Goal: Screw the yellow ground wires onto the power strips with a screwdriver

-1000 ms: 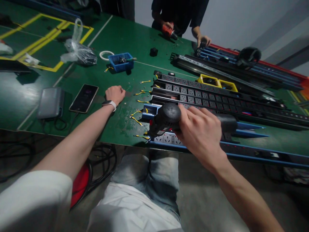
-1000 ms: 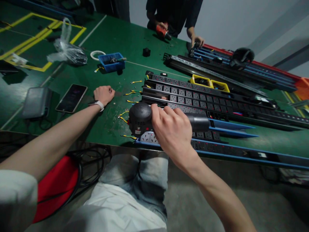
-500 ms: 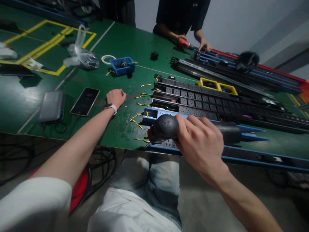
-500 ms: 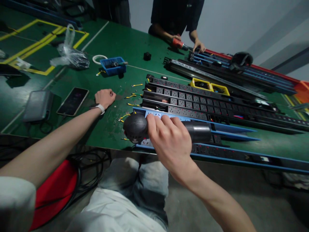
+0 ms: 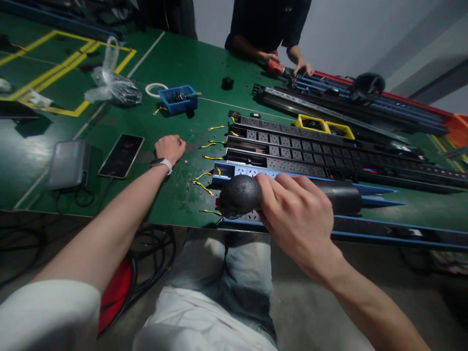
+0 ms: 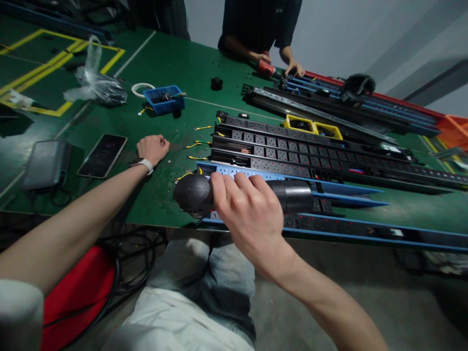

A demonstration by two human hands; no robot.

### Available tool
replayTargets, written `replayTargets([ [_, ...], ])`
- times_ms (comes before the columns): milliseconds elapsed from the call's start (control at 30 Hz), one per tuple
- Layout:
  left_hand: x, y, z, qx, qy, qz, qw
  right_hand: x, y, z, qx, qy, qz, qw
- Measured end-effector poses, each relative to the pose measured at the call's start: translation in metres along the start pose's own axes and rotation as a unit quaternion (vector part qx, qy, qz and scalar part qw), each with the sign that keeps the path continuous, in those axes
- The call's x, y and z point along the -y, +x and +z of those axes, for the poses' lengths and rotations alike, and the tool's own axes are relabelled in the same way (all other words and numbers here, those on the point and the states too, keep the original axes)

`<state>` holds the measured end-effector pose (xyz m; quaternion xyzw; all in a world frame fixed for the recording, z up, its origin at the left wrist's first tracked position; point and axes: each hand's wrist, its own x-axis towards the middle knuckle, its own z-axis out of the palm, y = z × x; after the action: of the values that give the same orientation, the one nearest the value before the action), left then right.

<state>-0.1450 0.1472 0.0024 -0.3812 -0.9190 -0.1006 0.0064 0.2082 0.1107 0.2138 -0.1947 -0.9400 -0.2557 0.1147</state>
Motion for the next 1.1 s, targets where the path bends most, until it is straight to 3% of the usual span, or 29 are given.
replayTargets([
  [833, 0.0023, 0.0008, 0.0032, 0.018, -0.017, -0.005, 1.0, 0.0047, 0.0019, -0.0039, -0.029, -0.007, -0.013, 0.999],
  [1100, -0.0011, -0.002, -0.0035, 0.013, -0.003, -0.006, 1.0, -0.0032, 0.0028, -0.0009, 0.032, -0.017, 0.004, 0.999],
])
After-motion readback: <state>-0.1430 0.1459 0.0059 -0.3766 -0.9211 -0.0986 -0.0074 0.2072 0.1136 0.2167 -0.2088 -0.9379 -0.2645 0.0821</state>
